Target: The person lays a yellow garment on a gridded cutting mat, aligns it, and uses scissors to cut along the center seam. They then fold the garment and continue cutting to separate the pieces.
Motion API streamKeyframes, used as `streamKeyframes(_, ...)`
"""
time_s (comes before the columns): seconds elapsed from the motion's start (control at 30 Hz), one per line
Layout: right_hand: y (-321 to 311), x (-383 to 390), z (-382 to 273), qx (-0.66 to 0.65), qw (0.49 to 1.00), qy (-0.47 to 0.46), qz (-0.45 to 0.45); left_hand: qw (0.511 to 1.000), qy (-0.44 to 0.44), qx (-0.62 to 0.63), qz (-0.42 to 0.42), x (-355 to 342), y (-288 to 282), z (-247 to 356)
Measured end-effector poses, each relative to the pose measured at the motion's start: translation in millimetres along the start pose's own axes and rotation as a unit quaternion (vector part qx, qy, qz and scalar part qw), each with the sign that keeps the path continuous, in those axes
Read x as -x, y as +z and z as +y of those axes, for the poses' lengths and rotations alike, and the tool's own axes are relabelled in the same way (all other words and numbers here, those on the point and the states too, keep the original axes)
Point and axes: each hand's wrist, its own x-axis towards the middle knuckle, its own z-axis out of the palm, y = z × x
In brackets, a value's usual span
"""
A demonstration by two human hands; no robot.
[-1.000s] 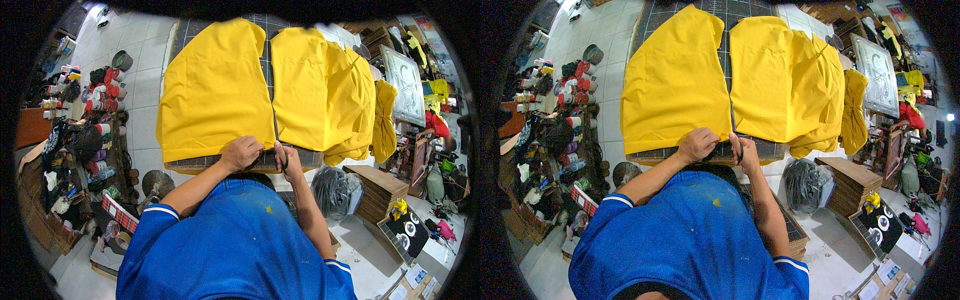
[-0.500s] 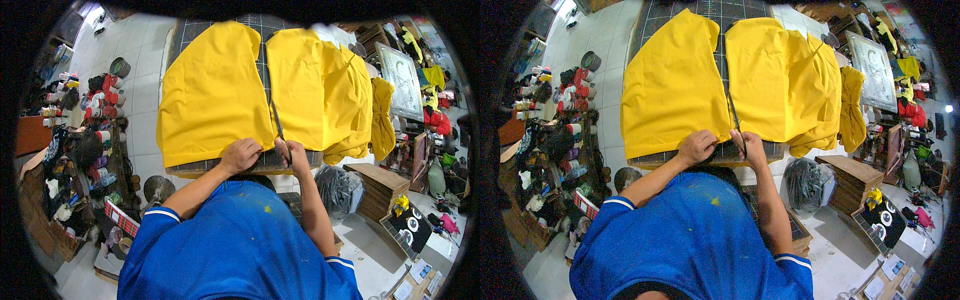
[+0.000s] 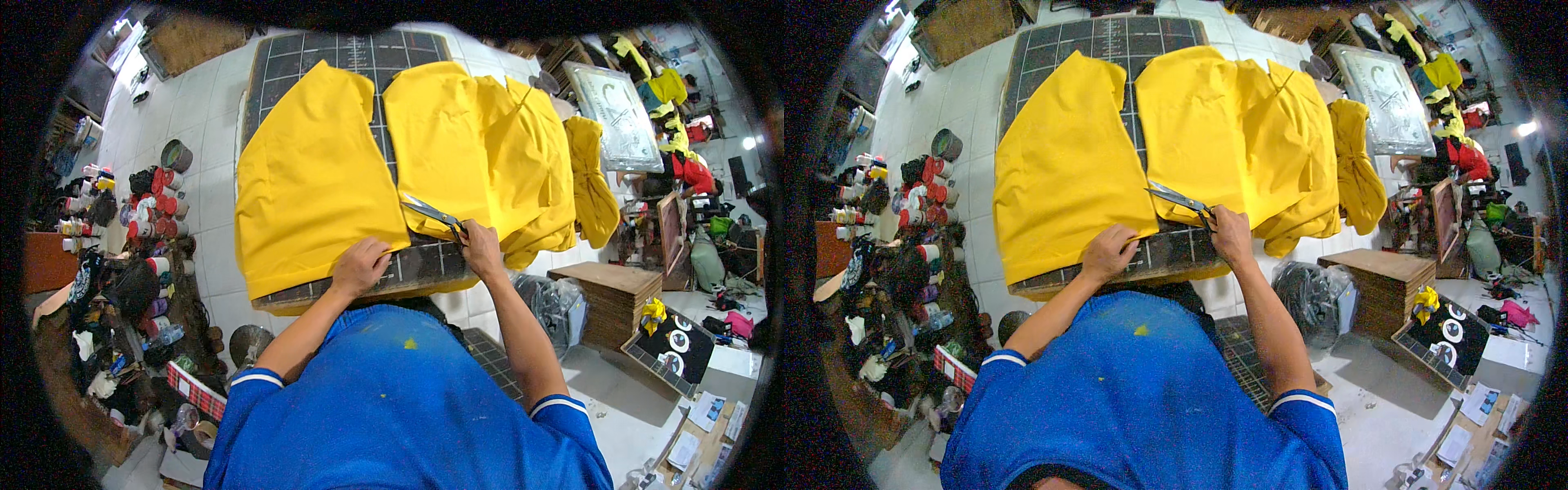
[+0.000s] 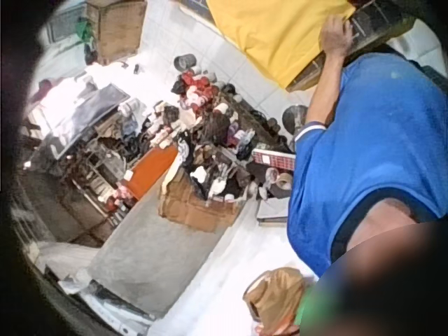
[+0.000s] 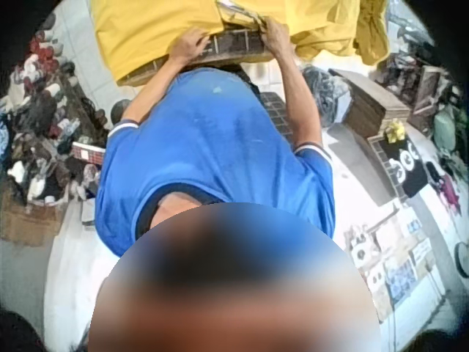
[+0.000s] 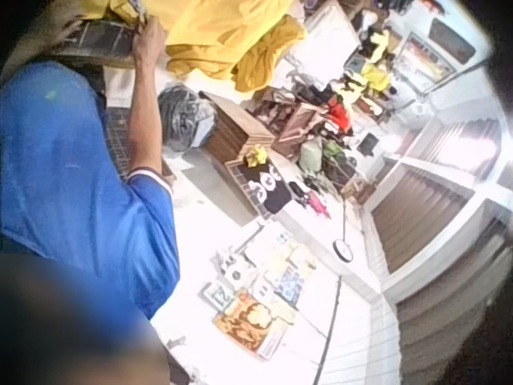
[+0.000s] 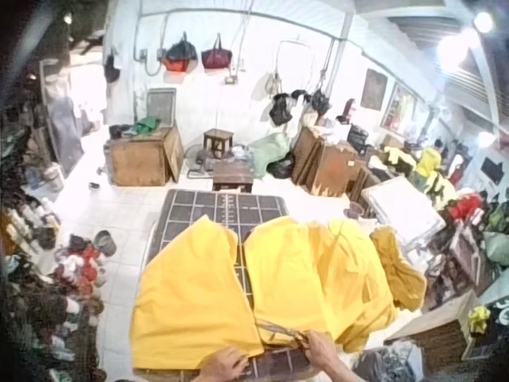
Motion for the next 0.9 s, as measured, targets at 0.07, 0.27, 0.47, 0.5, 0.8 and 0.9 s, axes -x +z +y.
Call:
streamKeyframes(0.07, -11, -19, 39, -0.056, 0.998, -0.003, 0.018, 1.000, -0.002, -0.003, 0.016, -1, 3, 2)
streamKeyframes(0.27, -173, -57, 249, 0.069, 0.955, 0.092, 0.273, 0.998, -0.013, -0.064, 0.023, -3, 9, 10)
streamKeyframes(0.47, -272, 8, 338, -0.030, 0.909, 0.218, 0.354, 0.986, -0.105, -0.102, 0.077, -5, 24, 29)
streamKeyframes(0.5, -261, 11, 334, -0.024, 0.920, 0.161, 0.356, 0.984, -0.117, -0.107, 0.088, -5, 28, 33)
streamKeyframes(0.8, -31, -30, 219, -0.228, 0.946, 0.214, -0.082, 0.957, -0.256, -0.086, 0.102, 2, 28, 67)
streamKeyframes(0.9, 11, -56, 202, -0.208, 0.944, 0.220, -0.128, 0.951, -0.282, -0.084, 0.099, 2, 14, 77)
